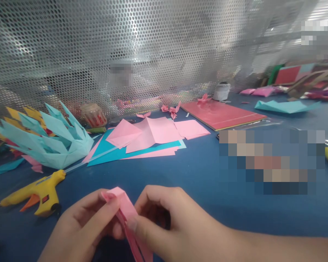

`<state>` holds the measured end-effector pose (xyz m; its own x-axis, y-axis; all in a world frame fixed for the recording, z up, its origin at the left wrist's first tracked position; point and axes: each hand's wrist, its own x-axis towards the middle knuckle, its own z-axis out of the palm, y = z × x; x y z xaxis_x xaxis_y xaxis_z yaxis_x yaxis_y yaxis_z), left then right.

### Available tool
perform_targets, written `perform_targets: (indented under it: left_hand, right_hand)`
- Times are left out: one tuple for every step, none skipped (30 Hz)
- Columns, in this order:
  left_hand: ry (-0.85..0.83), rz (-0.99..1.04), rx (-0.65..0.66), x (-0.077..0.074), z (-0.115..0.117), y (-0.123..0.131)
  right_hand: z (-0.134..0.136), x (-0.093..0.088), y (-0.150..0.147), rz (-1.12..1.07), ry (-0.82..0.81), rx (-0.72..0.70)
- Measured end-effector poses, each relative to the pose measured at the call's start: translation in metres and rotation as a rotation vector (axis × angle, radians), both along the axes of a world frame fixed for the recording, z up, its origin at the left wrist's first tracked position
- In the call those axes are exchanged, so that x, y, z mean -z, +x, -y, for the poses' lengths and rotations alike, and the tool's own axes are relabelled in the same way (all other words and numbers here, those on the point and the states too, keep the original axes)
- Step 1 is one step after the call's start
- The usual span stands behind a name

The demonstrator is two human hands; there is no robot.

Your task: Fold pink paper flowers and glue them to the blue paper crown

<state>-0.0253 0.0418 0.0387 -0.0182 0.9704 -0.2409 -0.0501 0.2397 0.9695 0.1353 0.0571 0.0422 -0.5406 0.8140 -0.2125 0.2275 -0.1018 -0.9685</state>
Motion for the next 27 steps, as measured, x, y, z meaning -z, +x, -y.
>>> perform_targets:
  left_hand:
    - [0.000, 0.009, 0.007, 0.001, 0.000, -0.001]
    - [0.001, 0.013, 0.023, 0.002, -0.001, -0.002]
    - [0.005, 0.010, 0.047, 0.002, -0.001, -0.002]
    - [0.012, 0.003, 0.074, 0.003, -0.001, -0.003]
    - [0.019, -0.004, 0.098, 0.003, -0.001, -0.003]
    - [0.024, -0.004, 0.115, 0.003, -0.001, -0.004]
    - [0.027, 0.004, 0.124, 0.004, -0.001, -0.004]
    - [0.024, 0.022, 0.124, 0.004, -0.002, -0.005]
    - [0.015, 0.047, 0.116, 0.004, -0.002, -0.005]
    - [0.003, 0.076, 0.106, 0.005, -0.003, -0.006]
    - [-0.011, 0.106, 0.100, 0.006, -0.004, -0.006]
    - [-0.026, 0.134, 0.095, 0.006, -0.004, -0.006]
    - [-0.034, 0.157, 0.087, 0.007, -0.005, -0.005]
    - [-0.035, 0.172, 0.075, 0.008, -0.005, -0.005]
    - [-0.032, 0.181, 0.059, 0.008, -0.004, -0.004]
    - [-0.024, 0.182, 0.042, 0.008, -0.003, -0.003]
    - [-0.012, 0.176, 0.024, 0.007, -0.002, -0.002]
    - [0.002, 0.164, 0.006, 0.007, -0.002, -0.001]
    - [0.010, 0.148, -0.009, 0.007, -0.001, 0.000]
    - [0.015, 0.131, -0.022, 0.007, -0.001, 0.000]
    - [0.015, 0.111, -0.034, 0.007, -0.001, -0.001]
    - [0.009, 0.094, -0.040, 0.008, -0.002, -0.002]
    - [-0.008, 0.087, -0.032, 0.009, -0.003, -0.004]
    - [-0.028, 0.088, -0.009, 0.010, -0.004, -0.006]
    - [-0.047, 0.101, 0.022, 0.011, -0.005, -0.008]
    - [-0.065, 0.125, 0.058, 0.013, -0.005, -0.010]
    - [-0.080, 0.158, 0.097, 0.014, -0.006, -0.012]
  right_hand:
    - [0.000, -0.001, 0.000, -0.009, -0.013, -0.007]
    - [0.000, -0.002, 0.001, -0.031, -0.030, -0.014]
    - [-0.001, -0.002, 0.001, -0.055, -0.048, -0.020]
    - [-0.001, -0.002, 0.002, -0.073, -0.067, -0.026]
    - [-0.001, -0.003, 0.002, -0.085, -0.083, -0.030]
    - [-0.001, -0.003, 0.003, -0.089, -0.096, -0.034]
    - [-0.001, -0.004, 0.003, -0.089, -0.103, -0.040]
    - [-0.001, -0.004, 0.003, -0.085, -0.100, -0.041]
    - [-0.002, -0.004, 0.003, -0.082, -0.090, -0.039]
    - [-0.002, -0.004, 0.003, -0.083, -0.080, -0.038]
    - [-0.002, -0.003, 0.003, -0.090, -0.068, -0.032]
    - [-0.003, -0.001, 0.003, -0.100, -0.056, -0.022]
    - [-0.003, 0.000, 0.002, -0.112, -0.043, -0.008]
    - [-0.004, 0.002, 0.002, -0.130, -0.035, 0.010]
    - [-0.004, 0.004, 0.001, -0.155, -0.032, 0.027]
    - [-0.005, 0.007, 0.001, -0.181, -0.035, 0.045]
    - [-0.005, 0.008, 0.001, -0.211, -0.046, 0.058]
    - [-0.006, 0.010, 0.001, -0.239, -0.061, 0.068]
    - [-0.006, 0.011, 0.001, -0.264, -0.073, 0.082]
    - [-0.006, 0.011, 0.001, -0.279, -0.081, 0.097]
    - [-0.006, 0.011, 0.001, -0.285, -0.079, 0.109]
    - [-0.007, 0.011, 0.001, -0.287, -0.075, 0.119]
    - [-0.007, 0.011, 0.001, -0.290, -0.075, 0.123]
    - [-0.007, 0.011, 0.002, -0.295, -0.082, 0.124]
    - [-0.007, 0.011, 0.002, -0.315, -0.094, 0.112]
    - [-0.008, 0.011, 0.002, -0.340, -0.115, 0.101]
    - [-0.008, 0.011, 0.002, -0.364, -0.141, 0.087]
